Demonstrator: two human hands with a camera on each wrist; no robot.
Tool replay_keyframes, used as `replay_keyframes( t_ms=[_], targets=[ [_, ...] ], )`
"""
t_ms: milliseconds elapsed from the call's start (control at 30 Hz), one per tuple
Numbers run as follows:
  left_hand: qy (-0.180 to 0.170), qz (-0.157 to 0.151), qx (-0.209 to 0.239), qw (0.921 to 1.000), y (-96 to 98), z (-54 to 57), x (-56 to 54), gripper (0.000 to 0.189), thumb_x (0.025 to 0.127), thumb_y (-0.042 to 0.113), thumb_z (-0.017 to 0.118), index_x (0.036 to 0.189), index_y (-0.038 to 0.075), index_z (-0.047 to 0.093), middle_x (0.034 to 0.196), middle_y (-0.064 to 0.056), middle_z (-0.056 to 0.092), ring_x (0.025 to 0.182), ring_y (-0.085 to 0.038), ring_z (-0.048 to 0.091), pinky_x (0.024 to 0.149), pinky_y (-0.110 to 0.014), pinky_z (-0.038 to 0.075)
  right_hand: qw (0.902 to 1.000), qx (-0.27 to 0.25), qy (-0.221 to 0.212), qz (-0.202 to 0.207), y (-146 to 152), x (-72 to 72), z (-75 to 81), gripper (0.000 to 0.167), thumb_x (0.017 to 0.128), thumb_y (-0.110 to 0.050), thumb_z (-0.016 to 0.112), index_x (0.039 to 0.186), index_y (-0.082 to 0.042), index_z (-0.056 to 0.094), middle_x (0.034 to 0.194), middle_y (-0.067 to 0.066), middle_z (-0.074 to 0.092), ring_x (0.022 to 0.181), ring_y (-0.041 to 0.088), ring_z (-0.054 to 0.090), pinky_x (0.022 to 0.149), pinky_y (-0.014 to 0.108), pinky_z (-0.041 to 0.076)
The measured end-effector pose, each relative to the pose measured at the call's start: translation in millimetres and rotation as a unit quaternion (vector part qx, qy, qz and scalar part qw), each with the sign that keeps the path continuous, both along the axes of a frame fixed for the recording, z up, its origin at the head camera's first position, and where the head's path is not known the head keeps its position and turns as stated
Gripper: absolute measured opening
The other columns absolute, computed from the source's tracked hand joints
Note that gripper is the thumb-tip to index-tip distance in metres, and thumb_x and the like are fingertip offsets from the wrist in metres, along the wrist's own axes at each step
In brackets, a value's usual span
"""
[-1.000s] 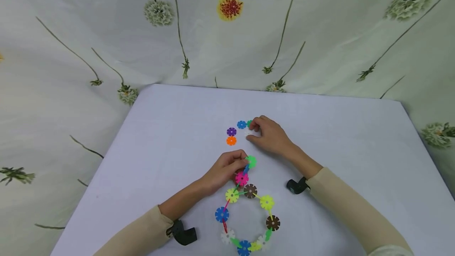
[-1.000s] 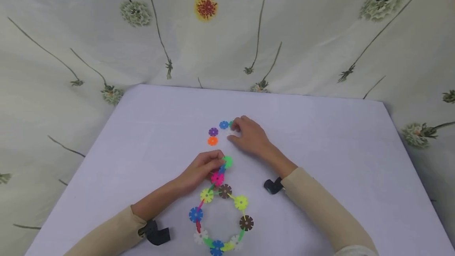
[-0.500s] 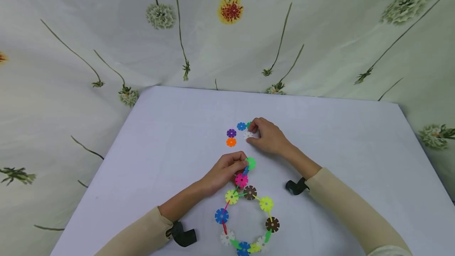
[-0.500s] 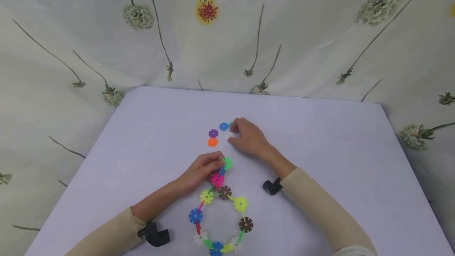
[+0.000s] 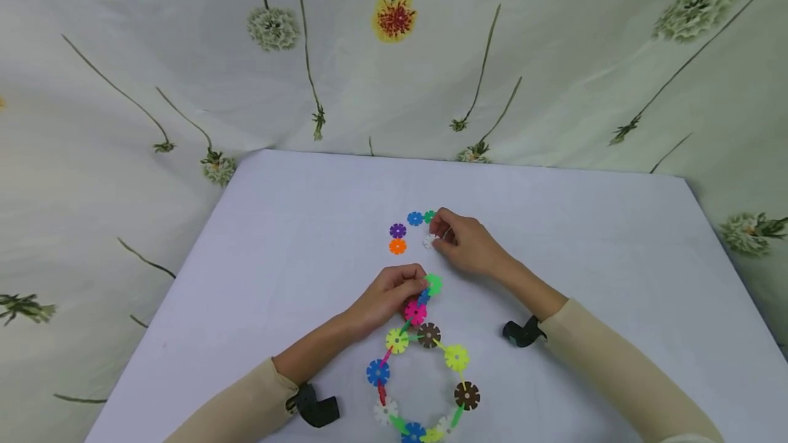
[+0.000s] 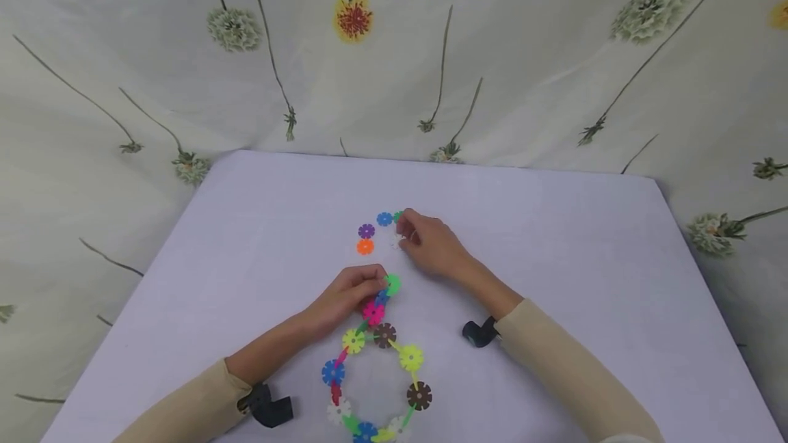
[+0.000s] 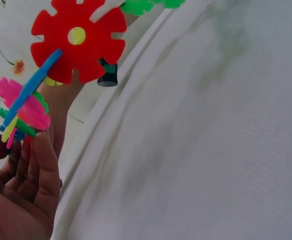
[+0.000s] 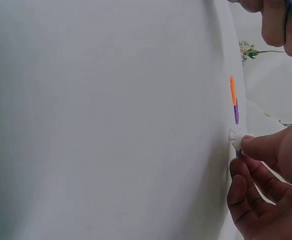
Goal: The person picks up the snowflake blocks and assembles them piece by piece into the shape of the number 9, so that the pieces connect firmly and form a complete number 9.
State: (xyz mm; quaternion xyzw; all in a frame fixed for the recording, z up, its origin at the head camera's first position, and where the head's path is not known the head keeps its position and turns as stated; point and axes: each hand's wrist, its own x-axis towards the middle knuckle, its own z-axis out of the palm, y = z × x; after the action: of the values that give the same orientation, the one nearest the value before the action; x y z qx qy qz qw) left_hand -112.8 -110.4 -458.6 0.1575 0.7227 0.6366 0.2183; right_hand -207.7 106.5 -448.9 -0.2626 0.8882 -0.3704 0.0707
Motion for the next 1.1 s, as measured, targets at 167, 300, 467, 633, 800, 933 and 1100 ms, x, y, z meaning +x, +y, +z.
replay_keyframes(
  t_ms=[167,300,467,633,800,933,1100],
  targets=[
    [0.011,-0.013,-0.01,0.9998,-0.4,1.0,-1.4,0.027,0.112,0.021,0.049,0.098,0.0,0.061,0.077,-0.002,0.047,0.067,-0.008,0.048,0.064,-0.021,0.046,0.9987,-0.045,-0.024,0.009,14,8.3,4.8,0.014,0.101,-0.011,0.072,0.114,-0.012,0.069,0.102,0.003,0.074,0.091,0.017,0.066,0.082,0.029,0.056],
    [0.02,-0.028,-0.017,0.9993,-1.0,2.4,-2.6,0.027,0.112,0.019,0.049,0.097,0.001,0.061,0.076,-0.001,0.046,0.067,-0.009,0.047,0.066,-0.021,0.044,0.9892,-0.117,-0.076,0.046,25,17.0,11.2,0.011,0.101,-0.011,0.073,0.112,-0.013,0.072,0.1,0.004,0.073,0.089,0.019,0.066,0.078,0.025,0.056],
    [0.029,-0.032,-0.014,0.999,-0.2,5.2,-3.2,0.027,0.112,0.019,0.048,0.096,0.002,0.061,0.075,0.0,0.044,0.07,-0.01,0.045,0.071,-0.022,0.04,0.9634,-0.192,-0.154,0.105,36,27.7,17.8,0.013,0.101,-0.005,0.071,0.115,-0.005,0.07,0.105,0.014,0.072,0.093,0.025,0.069,0.081,0.027,0.062],
    [0.024,-0.034,-0.008,0.9991,2.7,6.5,-2.9,0.025,0.111,0.019,0.048,0.097,0.002,0.061,0.077,-0.001,0.043,0.071,-0.01,0.044,0.073,-0.022,0.04,0.9542,-0.208,-0.176,0.123,40,35.1,21.7,0.013,0.102,-0.004,0.07,0.115,-0.004,0.07,0.107,0.016,0.071,0.095,0.035,0.069,0.084,0.027,0.062],
    [-0.007,-0.024,0.005,0.9997,4.0,5.4,-2.6,0.024,0.11,0.018,0.048,0.099,0.002,0.061,0.079,0.001,0.044,0.075,-0.009,0.046,0.073,-0.021,0.04,0.9482,-0.229,-0.176,0.132,43,40.1,20.8,0.013,0.102,-0.002,0.07,0.115,-0.003,0.071,0.107,0.017,0.071,0.097,0.037,0.07,0.088,0.028,0.064],
    [-0.013,-0.032,0.019,0.9992,3.9,6.6,-1.1,0.024,0.11,0.017,0.048,0.101,-0.001,0.061,0.079,0.003,0.045,0.077,-0.008,0.048,0.075,-0.021,0.041,0.9472,-0.242,-0.162,0.133,43,44.7,16.1,0.013,0.1,-0.001,0.072,0.113,-0.003,0.073,0.106,0.016,0.072,0.096,0.034,0.073,0.089,0.031,0.065],
    [-0.016,-0.039,0.042,0.9982,4.0,6.8,1.9,0.024,0.111,0.015,0.05,0.105,-0.005,0.062,0.08,0.004,0.045,0.081,-0.009,0.048,0.077,-0.021,0.041,0.9472,-0.262,-0.133,0.128,44,52.5,9.8,0.012,0.098,0.003,0.072,0.11,-0.001,0.073,0.101,0.016,0.074,0.091,0.03,0.075,0.084,0.032,0.066]
  ],
)
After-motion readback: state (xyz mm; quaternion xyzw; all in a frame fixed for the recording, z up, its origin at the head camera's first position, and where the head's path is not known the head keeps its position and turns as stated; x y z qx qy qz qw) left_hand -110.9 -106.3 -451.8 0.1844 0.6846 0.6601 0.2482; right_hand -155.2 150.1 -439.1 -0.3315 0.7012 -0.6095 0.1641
